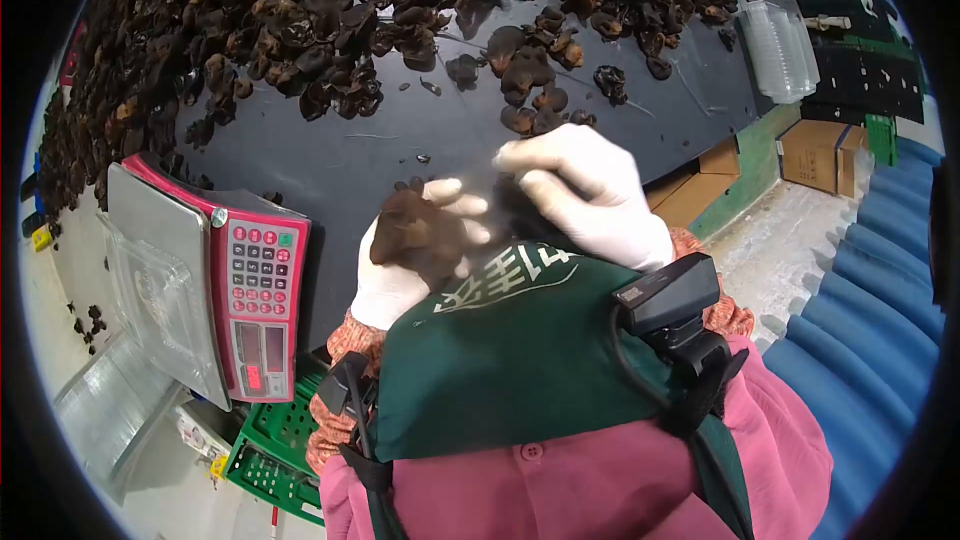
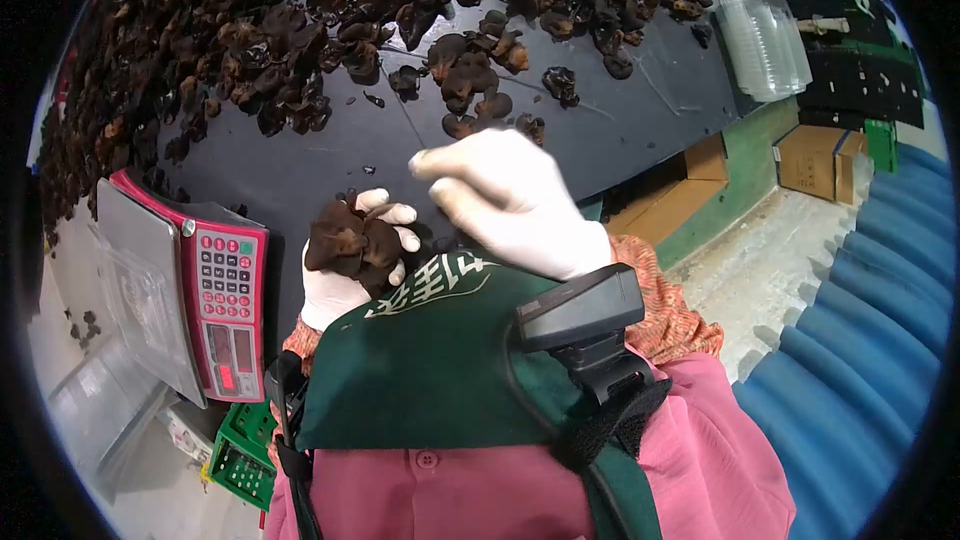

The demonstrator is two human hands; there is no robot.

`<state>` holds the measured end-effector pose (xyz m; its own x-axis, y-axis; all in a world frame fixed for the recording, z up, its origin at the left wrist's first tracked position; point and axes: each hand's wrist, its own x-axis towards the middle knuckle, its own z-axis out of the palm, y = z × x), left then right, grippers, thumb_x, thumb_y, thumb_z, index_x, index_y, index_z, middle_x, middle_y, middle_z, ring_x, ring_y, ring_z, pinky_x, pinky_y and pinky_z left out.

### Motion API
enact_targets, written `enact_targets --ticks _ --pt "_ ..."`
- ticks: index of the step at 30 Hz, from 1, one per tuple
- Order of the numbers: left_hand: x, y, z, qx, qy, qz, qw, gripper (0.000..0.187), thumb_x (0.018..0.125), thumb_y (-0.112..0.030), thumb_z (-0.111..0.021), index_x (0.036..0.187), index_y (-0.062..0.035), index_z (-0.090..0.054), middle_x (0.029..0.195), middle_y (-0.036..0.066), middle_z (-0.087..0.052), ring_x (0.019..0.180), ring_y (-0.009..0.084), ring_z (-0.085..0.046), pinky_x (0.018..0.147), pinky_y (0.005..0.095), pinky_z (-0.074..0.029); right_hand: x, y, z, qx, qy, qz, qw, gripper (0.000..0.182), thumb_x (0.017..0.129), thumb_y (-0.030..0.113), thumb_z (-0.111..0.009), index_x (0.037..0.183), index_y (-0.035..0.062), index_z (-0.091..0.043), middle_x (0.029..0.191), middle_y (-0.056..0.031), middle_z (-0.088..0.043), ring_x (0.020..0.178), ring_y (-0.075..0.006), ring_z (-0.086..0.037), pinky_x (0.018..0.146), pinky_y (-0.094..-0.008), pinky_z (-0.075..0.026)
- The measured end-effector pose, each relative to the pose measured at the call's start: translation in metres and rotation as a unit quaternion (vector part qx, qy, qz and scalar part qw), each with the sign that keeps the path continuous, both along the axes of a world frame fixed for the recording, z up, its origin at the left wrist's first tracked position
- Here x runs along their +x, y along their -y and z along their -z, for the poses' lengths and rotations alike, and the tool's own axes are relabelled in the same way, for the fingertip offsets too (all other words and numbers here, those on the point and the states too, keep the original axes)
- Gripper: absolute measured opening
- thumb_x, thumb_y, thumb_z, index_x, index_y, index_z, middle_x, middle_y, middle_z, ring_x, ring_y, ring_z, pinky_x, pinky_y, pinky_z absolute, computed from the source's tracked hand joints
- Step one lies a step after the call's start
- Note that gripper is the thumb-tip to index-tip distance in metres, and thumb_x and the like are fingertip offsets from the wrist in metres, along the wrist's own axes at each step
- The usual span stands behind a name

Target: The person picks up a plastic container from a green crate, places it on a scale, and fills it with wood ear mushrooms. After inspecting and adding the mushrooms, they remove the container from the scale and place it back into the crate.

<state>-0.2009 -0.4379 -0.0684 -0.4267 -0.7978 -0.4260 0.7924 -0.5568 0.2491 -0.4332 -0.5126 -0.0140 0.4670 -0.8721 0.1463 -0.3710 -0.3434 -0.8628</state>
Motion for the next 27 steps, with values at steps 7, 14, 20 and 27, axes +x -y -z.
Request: enact_targets --ticks 7,14,20,27 --pt "0.002 -0.003 0.004 -0.073 -0.031 0.077 0.994 0.041 0.092 -0.015 -0.061 0.128 0.003 -0.058 0.115 0.019 -0.067 0.099 0.0268 -0.067 0.08 0.0355 -0.055 0.021 0.005 0.003 0.037 0.006 -0.034 0.999 0.038 0.089 0.024 -0.067 0.121 0.0045 -0.066 0.112 -0.0161 -0.069 0.101 -0.0309 -0.066 0.091 -0.0409 -0.053" --pt "0.003 -0.025 0.001 0.06 0.101 0.044 0.992 0.053 0.097 -0.042 -0.054 0.133 -0.0021 -0.057 0.122 0.015 -0.064 0.113 0.0275 -0.062 0.093 0.0397 -0.051 0.037 -0.007 0.011 0.046 -0.034 -0.187 0.981 0.039 0.084 0.023 -0.073 0.121 0.0089 -0.067 0.116 -0.0111 -0.068 0.111 -0.0311 -0.061 0.098 -0.0446 -0.047" --pt "-0.01 -0.007 -0.024 0.106 -0.006 0.012 0.994 0.065 0.097 -0.06 -0.049 0.13 -0.0046 -0.058 0.123 0.016 -0.064 0.106 0.028 -0.063 0.093 0.0416 -0.05 0.032 -0.001 0.009 -0.137 -0.023 -0.152 0.979 0.028 0.083 0.015 -0.071 0.11 0.0091 -0.069 0.111 -0.007 -0.069 0.103 -0.0281 -0.064 0.091 -0.0412 -0.049" --pt "-0.012 -0.011 -0.005 0.073 -0.005 0.008 0.997 0.048 0.099 -0.044 -0.053 0.124 -0.0041 -0.063 0.114 0.022 -0.067 0.096 0.0335 -0.066 0.069 0.041 -0.053 -0.019 0.013 0.012 -0.054 -0.219 0.131 0.965 0.048 0.079 0.025 -0.077 0.121 0.0076 -0.063 0.117 -0.0114 -0.063 0.091 -0.029 -0.067 0.079 -0.0378 -0.055"
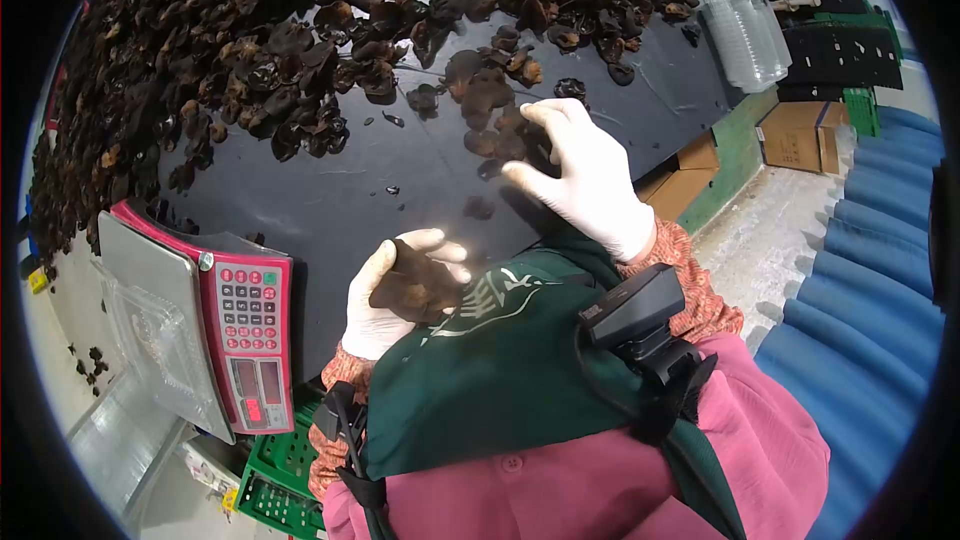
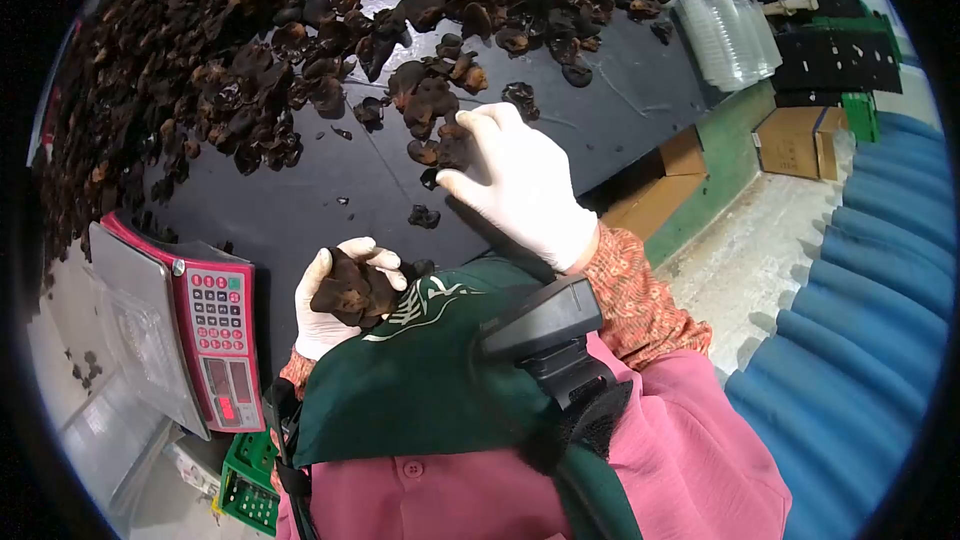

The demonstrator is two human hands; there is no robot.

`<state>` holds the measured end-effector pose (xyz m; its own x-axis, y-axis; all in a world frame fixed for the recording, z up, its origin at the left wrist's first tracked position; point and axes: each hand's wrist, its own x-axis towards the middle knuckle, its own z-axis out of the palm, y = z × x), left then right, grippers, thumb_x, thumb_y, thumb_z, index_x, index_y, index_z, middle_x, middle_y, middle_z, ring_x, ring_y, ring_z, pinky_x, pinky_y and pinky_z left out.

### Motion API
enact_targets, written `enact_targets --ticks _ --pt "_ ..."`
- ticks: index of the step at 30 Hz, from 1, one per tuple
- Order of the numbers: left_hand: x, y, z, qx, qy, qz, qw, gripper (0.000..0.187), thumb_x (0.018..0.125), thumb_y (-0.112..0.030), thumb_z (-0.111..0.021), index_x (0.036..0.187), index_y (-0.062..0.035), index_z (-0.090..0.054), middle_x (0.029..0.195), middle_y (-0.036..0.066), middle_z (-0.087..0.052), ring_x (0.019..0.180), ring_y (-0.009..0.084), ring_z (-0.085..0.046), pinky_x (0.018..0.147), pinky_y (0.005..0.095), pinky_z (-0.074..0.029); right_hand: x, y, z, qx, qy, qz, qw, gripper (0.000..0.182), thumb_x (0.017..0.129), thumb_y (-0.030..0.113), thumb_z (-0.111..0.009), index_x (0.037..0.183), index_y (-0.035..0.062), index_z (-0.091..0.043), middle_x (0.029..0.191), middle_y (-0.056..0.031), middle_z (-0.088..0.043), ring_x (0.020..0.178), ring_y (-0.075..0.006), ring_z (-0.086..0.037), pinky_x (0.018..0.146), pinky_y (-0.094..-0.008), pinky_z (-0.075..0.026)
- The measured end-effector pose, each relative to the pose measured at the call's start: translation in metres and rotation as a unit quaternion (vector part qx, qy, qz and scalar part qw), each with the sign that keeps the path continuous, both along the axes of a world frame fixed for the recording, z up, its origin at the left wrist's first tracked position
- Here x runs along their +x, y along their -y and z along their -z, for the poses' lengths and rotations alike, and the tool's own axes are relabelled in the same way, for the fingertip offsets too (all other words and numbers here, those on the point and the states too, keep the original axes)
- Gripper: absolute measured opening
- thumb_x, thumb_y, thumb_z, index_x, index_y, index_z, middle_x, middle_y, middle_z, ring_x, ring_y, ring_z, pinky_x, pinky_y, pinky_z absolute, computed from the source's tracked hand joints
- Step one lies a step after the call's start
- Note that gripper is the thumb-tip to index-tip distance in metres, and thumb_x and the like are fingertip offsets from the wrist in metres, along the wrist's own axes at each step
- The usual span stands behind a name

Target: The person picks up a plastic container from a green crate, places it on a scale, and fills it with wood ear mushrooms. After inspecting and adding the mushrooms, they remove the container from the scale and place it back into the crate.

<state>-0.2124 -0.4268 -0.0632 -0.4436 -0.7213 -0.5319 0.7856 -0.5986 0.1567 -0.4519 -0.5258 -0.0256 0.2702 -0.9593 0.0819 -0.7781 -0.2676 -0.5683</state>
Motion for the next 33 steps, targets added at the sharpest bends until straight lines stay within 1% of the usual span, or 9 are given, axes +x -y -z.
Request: enact_targets --ticks 6,13,14,16,19,23,28,29,33 --pt "0.0 0.005 0.002 -0.001 0.011 -0.004 1.0 0.048 0.099 -0.042 -0.052 0.125 -0.0032 -0.063 0.114 0.024 -0.066 0.093 0.0343 -0.067 0.066 0.039 -0.054 0.015 0.0 0.021 -0.043 -0.116 -0.044 0.991 0.045 0.078 0.025 -0.077 0.118 0.0089 -0.064 0.118 -0.0127 -0.058 0.093 -0.0279 -0.064 0.076 -0.0402 -0.054" --pt "0.0 0.012 0.006 -0.013 -0.066 -0.006 0.998 0.056 0.099 -0.04 -0.051 0.142 -0.0044 -0.052 0.131 0.027 -0.06 0.096 0.0378 -0.067 0.084 0.0498 -0.058 0.014 0.013 0.029 -0.036 -0.019 -0.069 0.997 0.023 0.08 0.011 -0.07 0.102 0.0105 -0.064 0.095 -0.0096 -0.058 0.083 -0.0292 -0.063 0.069 -0.0395 -0.053" --pt "-0.001 0.013 0.004 -0.006 0.0 0.021 1.0 0.062 0.099 -0.041 -0.05 0.15 -0.007 -0.042 0.141 0.026 -0.052 0.093 0.031 -0.069 0.077 0.0385 -0.055 0.016 0.011 0.021 -0.004 0.018 -0.086 0.996 0.022 0.08 0.01 -0.069 0.101 0.0115 -0.065 0.097 -0.0088 -0.059 0.083 -0.0293 -0.064 0.07 -0.039 -0.054" --pt "0.0 0.016 0.009 -0.045 -0.02 0.032 0.998 0.064 0.098 -0.042 -0.05 0.151 -0.0074 -0.04 0.142 0.023 -0.052 0.1 0.0294 -0.067 0.08 0.0391 -0.055 0.027 -0.004 0.001 0.041 0.09 -0.118 0.988 0.019 0.081 0.01 -0.068 0.099 0.0123 -0.067 0.099 -0.0077 -0.062 0.086 -0.0287 -0.065 0.072 -0.0377 -0.055" --pt "-0.003 0.021 -0.004 -0.01 0.022 0.025 0.999 0.067 0.097 -0.045 -0.052 0.151 -0.0072 -0.039 0.143 0.014 -0.052 0.123 0.0281 -0.056 0.086 0.0395 -0.054 0.047 -0.02 -0.001 0.017 0.081 -0.256 0.963 0.031 0.083 0.018 -0.071 0.112 0.011 -0.066 0.1 -0.0086 -0.064 0.09 -0.0278 -0.066 0.077 -0.0372 -0.056" --pt "0.004 0.015 0.005 -0.003 0.0 -0.007 1.0 0.063 0.098 -0.045 -0.051 0.148 -0.0079 -0.044 0.14 0.014 -0.055 0.123 0.0286 -0.057 0.092 0.0426 -0.053 0.052 -0.018 -0.007 0.032 0.095 -0.268 0.958 0.037 0.089 0.021 -0.065 0.124 0.0117 -0.06 0.105 -0.01 -0.063 0.092 -0.0313 -0.065 0.082 -0.0422 -0.053" --pt "0.018 0.017 0.006 -0.024 -0.092 -0.011 0.995 0.05 0.102 -0.045 -0.047 0.138 -0.0122 -0.056 0.132 0.016 -0.062 0.102 0.0281 -0.065 0.075 0.036 -0.052 0.053 -0.006 -0.021 -0.024 0.175 -0.235 0.956 0.032 0.087 0.007 -0.068 0.119 0.0027 -0.065 0.11 -0.0166 -0.069 0.098 -0.0352 -0.068 0.083 -0.0412 -0.055" --pt "0.016 0.02 -0.012 -0.045 0.054 -0.002 0.998 0.049 0.1 -0.049 -0.048 0.134 -0.0152 -0.059 0.128 0.015 -0.064 0.097 0.0291 -0.065 0.067 0.0352 -0.048 0.051 -0.005 -0.023 -0.015 0.176 -0.2 0.964 0.032 0.085 -0.002 -0.067 0.117 -0.0005 -0.066 0.108 -0.0197 -0.069 0.094 -0.036 -0.069 0.081 -0.0396 -0.056" --pt "0.036 0.03 -0.026 -0.095 -0.086 -0.125 0.984 0.047 0.098 -0.045 -0.053 0.133 -0.0142 -0.059 0.127 0.018 -0.063 0.097 0.0278 -0.061 0.063 0.0308 -0.046 0.046 0.004 -0.02 -0.012 0.191 -0.19 0.963 0.033 0.087 -0.006 -0.061 0.121 -0.0031 -0.063 0.111 -0.0184 -0.067 0.083 -0.0243 -0.065 0.077 -0.0312 -0.053"
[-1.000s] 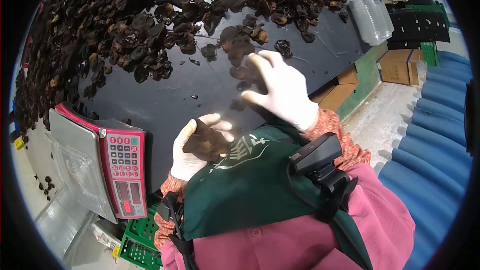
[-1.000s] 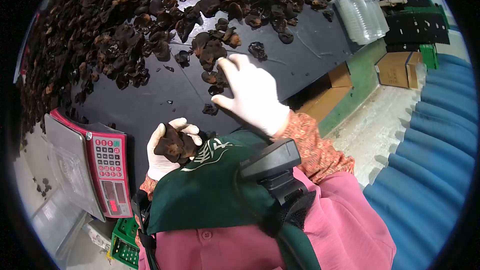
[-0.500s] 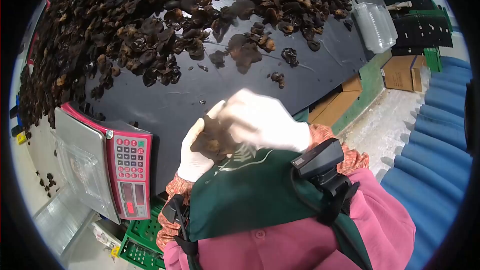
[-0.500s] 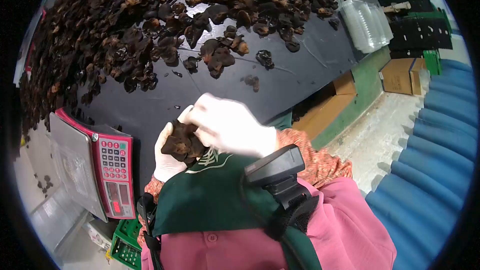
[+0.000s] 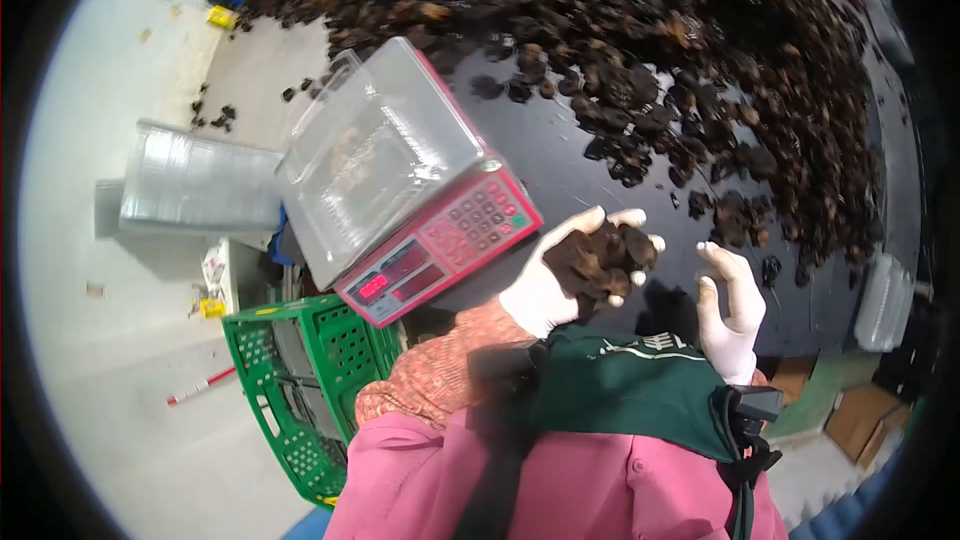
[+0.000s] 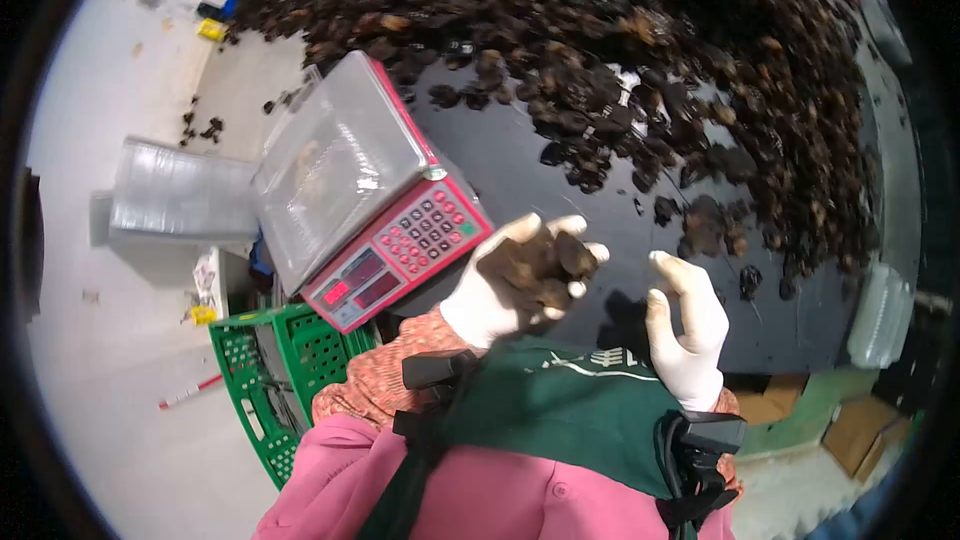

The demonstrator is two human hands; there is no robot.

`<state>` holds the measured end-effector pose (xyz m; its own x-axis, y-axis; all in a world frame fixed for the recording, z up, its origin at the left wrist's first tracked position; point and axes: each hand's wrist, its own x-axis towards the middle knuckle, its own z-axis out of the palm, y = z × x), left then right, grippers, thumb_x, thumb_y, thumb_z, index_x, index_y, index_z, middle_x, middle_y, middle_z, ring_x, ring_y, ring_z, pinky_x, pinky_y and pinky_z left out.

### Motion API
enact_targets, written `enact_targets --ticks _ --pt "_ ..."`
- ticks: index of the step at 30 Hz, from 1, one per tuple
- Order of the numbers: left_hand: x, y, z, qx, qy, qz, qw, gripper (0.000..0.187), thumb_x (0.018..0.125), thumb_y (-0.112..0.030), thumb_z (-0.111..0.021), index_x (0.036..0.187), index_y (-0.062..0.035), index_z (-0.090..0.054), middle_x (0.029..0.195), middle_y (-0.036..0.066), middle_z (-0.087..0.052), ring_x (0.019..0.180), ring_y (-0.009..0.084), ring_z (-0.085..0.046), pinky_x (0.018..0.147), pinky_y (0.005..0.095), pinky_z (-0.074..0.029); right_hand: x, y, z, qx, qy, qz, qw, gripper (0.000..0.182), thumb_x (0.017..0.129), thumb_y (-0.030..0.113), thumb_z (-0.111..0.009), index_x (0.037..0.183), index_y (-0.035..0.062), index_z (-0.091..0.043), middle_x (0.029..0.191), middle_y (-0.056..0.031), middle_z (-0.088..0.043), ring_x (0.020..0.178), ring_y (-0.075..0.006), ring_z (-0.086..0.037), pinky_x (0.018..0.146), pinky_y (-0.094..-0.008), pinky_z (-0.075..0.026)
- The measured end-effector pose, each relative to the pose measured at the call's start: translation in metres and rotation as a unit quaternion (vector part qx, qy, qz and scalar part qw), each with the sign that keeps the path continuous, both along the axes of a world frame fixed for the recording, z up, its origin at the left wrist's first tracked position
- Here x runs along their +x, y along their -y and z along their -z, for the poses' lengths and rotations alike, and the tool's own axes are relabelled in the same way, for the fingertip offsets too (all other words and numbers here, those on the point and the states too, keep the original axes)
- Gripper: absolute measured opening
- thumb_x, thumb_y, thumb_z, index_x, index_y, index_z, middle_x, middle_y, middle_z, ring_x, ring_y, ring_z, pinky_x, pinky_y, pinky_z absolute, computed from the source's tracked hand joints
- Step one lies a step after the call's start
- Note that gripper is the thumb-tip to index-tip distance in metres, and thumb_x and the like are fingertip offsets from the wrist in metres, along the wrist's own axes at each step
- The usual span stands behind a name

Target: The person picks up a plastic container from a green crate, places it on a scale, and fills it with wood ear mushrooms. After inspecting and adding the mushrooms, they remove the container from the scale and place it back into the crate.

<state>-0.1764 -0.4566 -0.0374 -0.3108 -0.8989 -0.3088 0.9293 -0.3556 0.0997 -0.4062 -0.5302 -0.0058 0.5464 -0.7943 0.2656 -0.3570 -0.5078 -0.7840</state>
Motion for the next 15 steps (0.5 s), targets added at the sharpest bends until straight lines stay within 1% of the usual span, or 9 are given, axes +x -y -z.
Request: enact_targets --ticks 1,2,3,5,7,8,11,14,15 --pt "0.011 -0.001 -0.019 0.003 0.126 -0.035 0.991 0.045 0.098 -0.045 -0.053 0.13 -0.014 -0.06 0.126 0.019 -0.063 0.095 0.0287 -0.062 0.062 0.0305 -0.047 0.002 0.001 -0.002 0.004 0.004 -0.003 1.0 0.033 0.087 -0.006 -0.062 0.12 -0.0031 -0.063 0.111 -0.0182 -0.067 0.084 -0.0245 -0.065 0.077 -0.0312 -0.052" --pt "0.032 -0.008 -0.043 0.018 0.074 -0.074 0.994 0.044 0.098 -0.045 -0.054 0.128 -0.0135 -0.06 0.125 0.02 -0.062 0.093 0.0288 -0.063 0.06 0.03 -0.048 0.008 -0.001 -0.01 0.004 0.003 -0.002 1.0 0.033 0.087 -0.006 -0.062 0.12 -0.003 -0.063 0.111 -0.0181 -0.067 0.084 -0.0248 -0.065 0.077 -0.0313 -0.052" --pt "0.052 -0.009 -0.059 -0.016 0.124 -0.102 0.987 0.044 0.098 -0.046 -0.054 0.127 -0.0135 -0.059 0.127 0.019 -0.061 0.091 0.0287 -0.063 0.059 0.0311 -0.049 0.009 0.001 -0.011 0.001 0.0 -0.006 1.0 0.033 0.087 -0.006 -0.062 0.12 -0.0029 -0.064 0.111 -0.0181 -0.067 0.084 -0.0254 -0.065 0.077 -0.0317 -0.052" --pt "0.09 -0.026 -0.089 -0.078 0.182 -0.217 0.956 0.052 0.102 -0.042 -0.048 0.132 -0.0012 -0.054 0.119 0.023 -0.062 0.093 0.0287 -0.065 0.069 0.0331 -0.057 0.009 0.004 -0.012 -0.003 -0.005 -0.008 1.0 0.034 0.086 -0.006 -0.062 0.119 -0.0026 -0.064 0.111 -0.0181 -0.067 0.085 -0.0266 -0.065 0.077 -0.0326 -0.052" --pt "0.132 -0.044 -0.119 -0.078 0.312 -0.285 0.903 0.05 0.104 -0.043 -0.046 0.136 -0.0069 -0.054 0.124 0.021 -0.062 0.093 0.026 -0.065 0.07 0.0346 -0.058 0.007 0.006 -0.009 -0.048 -0.016 -0.011 0.999 0.035 0.085 -0.006 -0.063 0.119 -0.0023 -0.064 0.11 -0.0179 -0.068 0.085 -0.0276 -0.064 0.077 -0.0341 -0.052" --pt "0.153 -0.056 -0.124 -0.053 0.418 -0.325 0.847 0.049 0.105 -0.044 -0.044 0.139 -0.0113 -0.053 0.128 0.018 -0.062 0.09 0.0238 -0.064 0.068 0.0345 -0.057 0.006 0.006 -0.007 -0.068 -0.022 -0.011 0.997 0.035 0.084 -0.006 -0.063 0.119 -0.0022 -0.065 0.11 -0.0178 -0.068 0.085 -0.0281 -0.064 0.077 -0.0348 -0.052" --pt "0.188 -0.08 -0.118 0.003 0.619 -0.385 0.685 0.046 0.105 -0.039 -0.046 0.134 -0.0066 -0.059 0.118 0.012 -0.068 0.093 0.0167 -0.064 0.081 0.0316 -0.053 -0.002 0.004 0.0 -0.077 -0.038 0.006 0.996 0.036 0.083 -0.007 -0.064 0.119 -0.0018 -0.065 0.11 -0.0163 -0.068 0.086 -0.0283 -0.064 0.078 -0.0353 -0.052" --pt "0.204 -0.09 -0.085 0.123 0.868 -0.24 0.418 0.04 0.107 -0.029 -0.047 0.127 0.0012 -0.064 0.127 0.013 -0.066 0.112 0.0201 -0.062 0.099 0.034 -0.047 -0.014 0.005 0.01 -0.102 -0.062 0.029 0.992 0.036 0.084 -0.008 -0.063 0.119 -0.0011 -0.065 0.112 -0.0156 -0.068 0.089 -0.0276 -0.064 0.081 -0.0348 -0.052" --pt "0.202 -0.091 -0.076 0.081 0.902 -0.22 0.362 0.042 0.109 -0.027 -0.043 0.133 0.0027 -0.06 0.131 0.014 -0.064 0.121 0.0201 -0.059 0.106 0.033 -0.042 -0.018 0.005 0.011 -0.093 -0.067 0.042 0.993 0.036 0.084 -0.008 -0.063 0.119 -0.001 -0.065 0.112 -0.0155 -0.068 0.089 -0.0276 -0.064 0.082 -0.0347 -0.052"
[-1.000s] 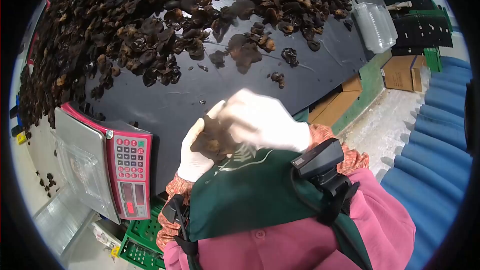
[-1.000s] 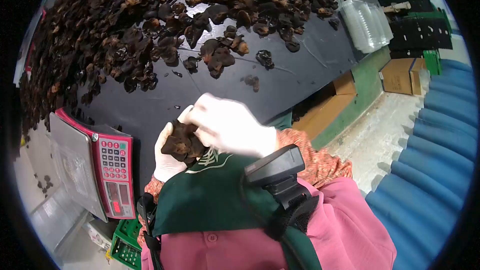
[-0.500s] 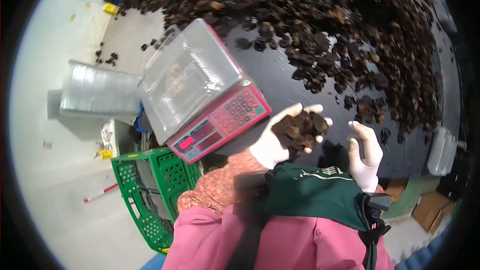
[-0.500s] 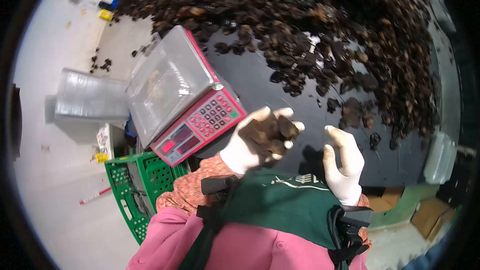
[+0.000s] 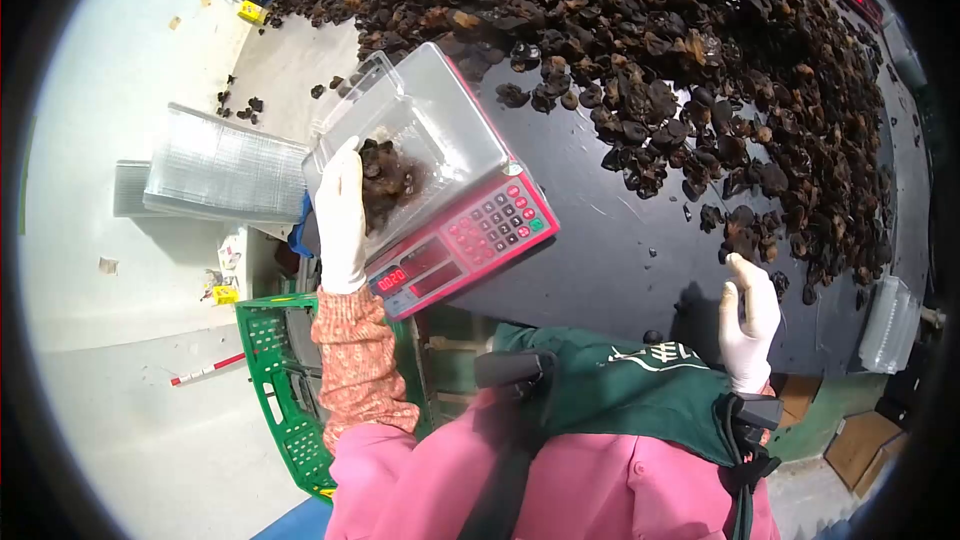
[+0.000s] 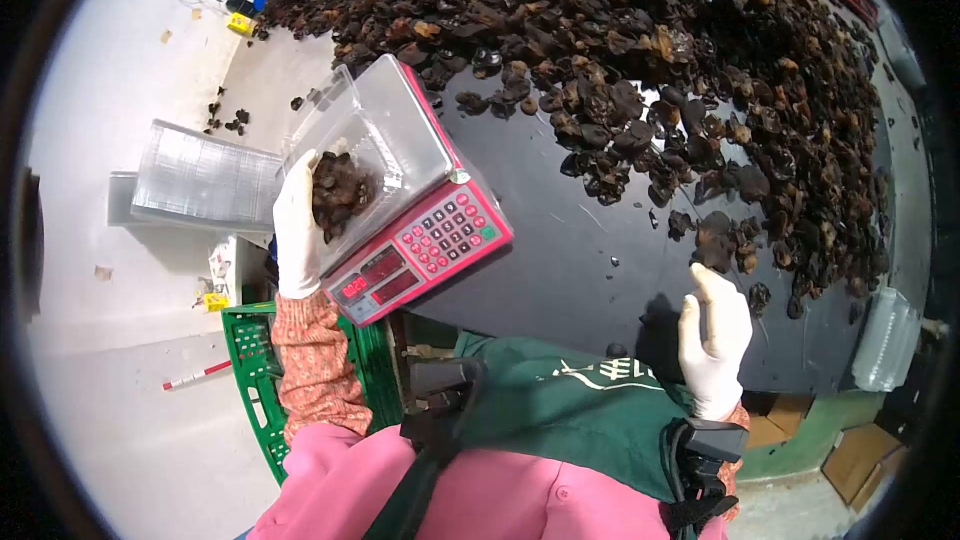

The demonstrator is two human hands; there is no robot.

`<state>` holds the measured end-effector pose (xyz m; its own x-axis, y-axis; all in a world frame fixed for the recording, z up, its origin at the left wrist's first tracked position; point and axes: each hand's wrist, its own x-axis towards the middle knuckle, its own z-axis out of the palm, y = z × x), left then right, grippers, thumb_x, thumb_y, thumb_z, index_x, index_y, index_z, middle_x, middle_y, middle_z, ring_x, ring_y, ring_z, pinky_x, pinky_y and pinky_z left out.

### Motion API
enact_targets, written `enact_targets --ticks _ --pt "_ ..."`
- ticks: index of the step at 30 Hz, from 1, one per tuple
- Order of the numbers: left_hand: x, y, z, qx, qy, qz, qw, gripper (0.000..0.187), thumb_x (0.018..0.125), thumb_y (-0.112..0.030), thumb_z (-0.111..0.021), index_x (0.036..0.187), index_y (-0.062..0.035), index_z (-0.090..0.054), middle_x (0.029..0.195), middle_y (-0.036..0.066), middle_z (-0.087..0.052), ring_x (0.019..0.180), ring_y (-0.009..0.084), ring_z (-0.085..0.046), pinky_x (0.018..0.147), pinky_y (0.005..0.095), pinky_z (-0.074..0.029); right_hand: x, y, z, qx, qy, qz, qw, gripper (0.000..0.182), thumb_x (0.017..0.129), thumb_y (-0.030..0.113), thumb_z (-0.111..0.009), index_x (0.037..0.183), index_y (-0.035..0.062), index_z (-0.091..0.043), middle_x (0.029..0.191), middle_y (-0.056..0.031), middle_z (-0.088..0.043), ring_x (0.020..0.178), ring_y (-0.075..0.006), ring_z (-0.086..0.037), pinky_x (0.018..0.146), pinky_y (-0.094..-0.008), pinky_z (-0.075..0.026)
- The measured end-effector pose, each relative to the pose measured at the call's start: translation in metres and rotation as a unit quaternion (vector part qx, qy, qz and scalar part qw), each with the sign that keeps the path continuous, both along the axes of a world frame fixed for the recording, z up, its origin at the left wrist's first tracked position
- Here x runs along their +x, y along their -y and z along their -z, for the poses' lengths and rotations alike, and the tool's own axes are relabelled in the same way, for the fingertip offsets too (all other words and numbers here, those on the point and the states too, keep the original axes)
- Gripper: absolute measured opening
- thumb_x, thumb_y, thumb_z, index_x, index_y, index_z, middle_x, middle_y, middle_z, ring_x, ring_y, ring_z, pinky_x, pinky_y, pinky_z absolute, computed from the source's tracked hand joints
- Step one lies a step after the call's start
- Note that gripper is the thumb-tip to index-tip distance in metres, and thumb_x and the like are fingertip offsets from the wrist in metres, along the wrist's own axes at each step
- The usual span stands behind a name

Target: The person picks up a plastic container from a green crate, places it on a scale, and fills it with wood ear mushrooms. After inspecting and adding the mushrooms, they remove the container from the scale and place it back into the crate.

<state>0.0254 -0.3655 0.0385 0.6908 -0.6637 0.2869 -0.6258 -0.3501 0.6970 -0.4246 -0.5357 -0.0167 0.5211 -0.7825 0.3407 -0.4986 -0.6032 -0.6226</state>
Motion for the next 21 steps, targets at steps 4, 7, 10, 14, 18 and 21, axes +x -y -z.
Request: enact_targets --ticks 4,7,10,14,18,21 --pt "-0.009 -0.01 0.001 -0.097 -0.123 -0.052 0.986 0.05 0.111 -0.037 -0.036 0.139 -0.0011 -0.056 0.132 0.015 -0.062 0.125 0.0239 -0.057 0.111 0.0381 -0.04 -0.02 0.008 -0.001 -0.026 -0.027 0.038 0.999 0.031 0.088 -0.007 -0.06 0.118 -0.002 -0.065 0.113 -0.0164 -0.068 0.098 -0.0291 -0.066 0.087 -0.0348 -0.052" --pt "-0.01 -0.022 -0.015 -0.117 -0.043 -0.093 0.988 0.054 0.11 -0.042 -0.037 0.139 -0.0001 -0.055 0.134 0.016 -0.061 0.127 0.0251 -0.056 0.112 0.0402 -0.038 -0.034 0.015 0.0 -0.002 -0.013 0.089 0.996 0.028 0.091 -0.009 -0.057 0.117 -0.0039 -0.065 0.113 -0.0165 -0.069 0.103 -0.0289 -0.067 0.092 -0.035 -0.052" --pt "-0.038 -0.016 -0.036 -0.185 -0.054 -0.062 0.979 0.051 0.109 -0.035 -0.038 0.133 0.006 -0.057 0.128 0.02 -0.064 0.122 0.0283 -0.06 0.108 0.0414 -0.043 -0.048 0.026 0.011 -0.032 -0.03 0.112 0.993 0.026 0.094 -0.007 -0.056 0.118 -0.0054 -0.066 0.114 -0.0168 -0.069 0.105 -0.0283 -0.067 0.094 -0.0344 -0.051" --pt "-0.091 0.02 -0.028 -0.184 -0.239 0.078 0.95 0.047 0.105 -0.032 -0.045 0.127 0.0076 -0.06 0.114 0.017 -0.07 0.104 0.0245 -0.067 0.098 0.0383 -0.05 -0.039 0.039 0.015 -0.079 -0.086 0.145 0.982 0.021 0.09 0.005 -0.064 0.11 0.0035 -0.07 0.106 -0.0143 -0.071 0.098 -0.0313 -0.068 0.088 -0.0385 -0.053" --pt "-0.153 0.071 0.012 0.013 -0.384 0.165 0.908 0.024 0.101 -0.009 -0.056 0.118 0.0058 -0.067 0.105 0.014 -0.072 0.094 0.018 -0.068 0.088 0.032 -0.054 -0.047 0.044 0.027 -0.106 -0.101 0.162 0.976 0.019 0.085 0.013 -0.066 0.103 0.0071 -0.068 0.1 -0.0111 -0.07 0.092 -0.032 -0.065 0.08 -0.0407 -0.051" --pt "-0.186 0.089 0.049 0.124 -0.408 0.283 0.859 0.023 0.098 -0.004 -0.06 0.118 0.0022 -0.069 0.106 0.012 -0.073 0.096 0.0167 -0.069 0.088 0.0281 -0.053 -0.051 0.036 0.027 -0.066 -0.124 0.162 0.977 0.019 0.085 0.014 -0.066 0.103 0.0088 -0.068 0.098 -0.0109 -0.069 0.089 -0.031 -0.065 0.08 -0.0408 -0.051"
